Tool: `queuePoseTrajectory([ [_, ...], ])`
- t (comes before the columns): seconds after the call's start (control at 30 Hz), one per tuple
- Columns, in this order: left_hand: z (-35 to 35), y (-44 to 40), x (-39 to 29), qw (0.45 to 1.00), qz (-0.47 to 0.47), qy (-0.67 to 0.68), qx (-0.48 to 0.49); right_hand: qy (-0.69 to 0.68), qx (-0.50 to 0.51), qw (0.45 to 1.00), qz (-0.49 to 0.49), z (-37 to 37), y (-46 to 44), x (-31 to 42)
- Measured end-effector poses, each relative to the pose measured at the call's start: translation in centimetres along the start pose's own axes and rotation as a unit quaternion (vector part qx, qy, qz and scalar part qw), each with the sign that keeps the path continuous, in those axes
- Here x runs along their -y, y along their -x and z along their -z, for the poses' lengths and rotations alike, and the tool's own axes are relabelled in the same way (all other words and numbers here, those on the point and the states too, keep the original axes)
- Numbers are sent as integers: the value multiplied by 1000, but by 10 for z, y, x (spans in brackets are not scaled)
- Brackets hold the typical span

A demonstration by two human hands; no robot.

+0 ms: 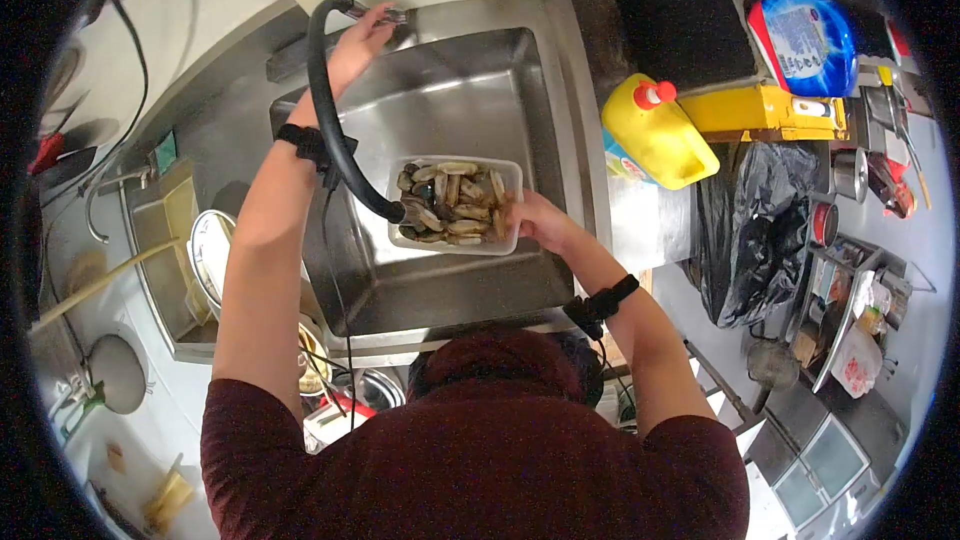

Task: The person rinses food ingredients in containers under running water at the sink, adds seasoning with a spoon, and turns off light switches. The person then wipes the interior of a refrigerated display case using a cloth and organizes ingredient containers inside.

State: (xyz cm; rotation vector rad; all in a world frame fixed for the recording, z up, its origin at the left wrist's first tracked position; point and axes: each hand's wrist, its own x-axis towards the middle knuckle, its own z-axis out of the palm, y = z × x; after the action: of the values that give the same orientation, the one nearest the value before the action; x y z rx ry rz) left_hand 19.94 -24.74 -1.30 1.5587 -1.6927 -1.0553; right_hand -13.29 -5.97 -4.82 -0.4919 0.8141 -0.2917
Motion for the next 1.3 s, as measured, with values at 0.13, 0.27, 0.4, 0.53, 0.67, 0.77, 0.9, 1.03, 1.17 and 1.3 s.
queuePoseTrajectory([
  [0.13,-1,26,14,962,-133,-222,83,13,-17,1000,-4,-5,1,3],
  [0.27,-15,72,29,922,-92,-351,137,18,-2,999,-32,-6,2,-3],
  [0.4,-25,143,18,994,100,-31,10,-7,23,999,-34,-13,4,-12],
  [0.53,-46,216,36,932,248,261,-42,-33,9,997,-72,-26,-13,-31],
  [0.67,-57,267,-14,899,331,280,-58,41,40,998,1,-46,-19,-15],
  [0.77,-76,292,5,905,280,306,-98,117,42,992,-3,-59,-12,-2],
  [0.9,-80,315,-1,852,367,371,-51,182,17,983,-16,-56,-13,4],
  [1.03,-98,337,-19,779,390,482,-92,200,-11,980,-10,-60,-10,21],
  [1.17,-114,346,-24,761,370,518,-127,187,-69,979,45,-62,-1,43],
  [1.3,-114,339,-50,732,384,536,-172,229,-111,965,68,-68,-4,53],
])
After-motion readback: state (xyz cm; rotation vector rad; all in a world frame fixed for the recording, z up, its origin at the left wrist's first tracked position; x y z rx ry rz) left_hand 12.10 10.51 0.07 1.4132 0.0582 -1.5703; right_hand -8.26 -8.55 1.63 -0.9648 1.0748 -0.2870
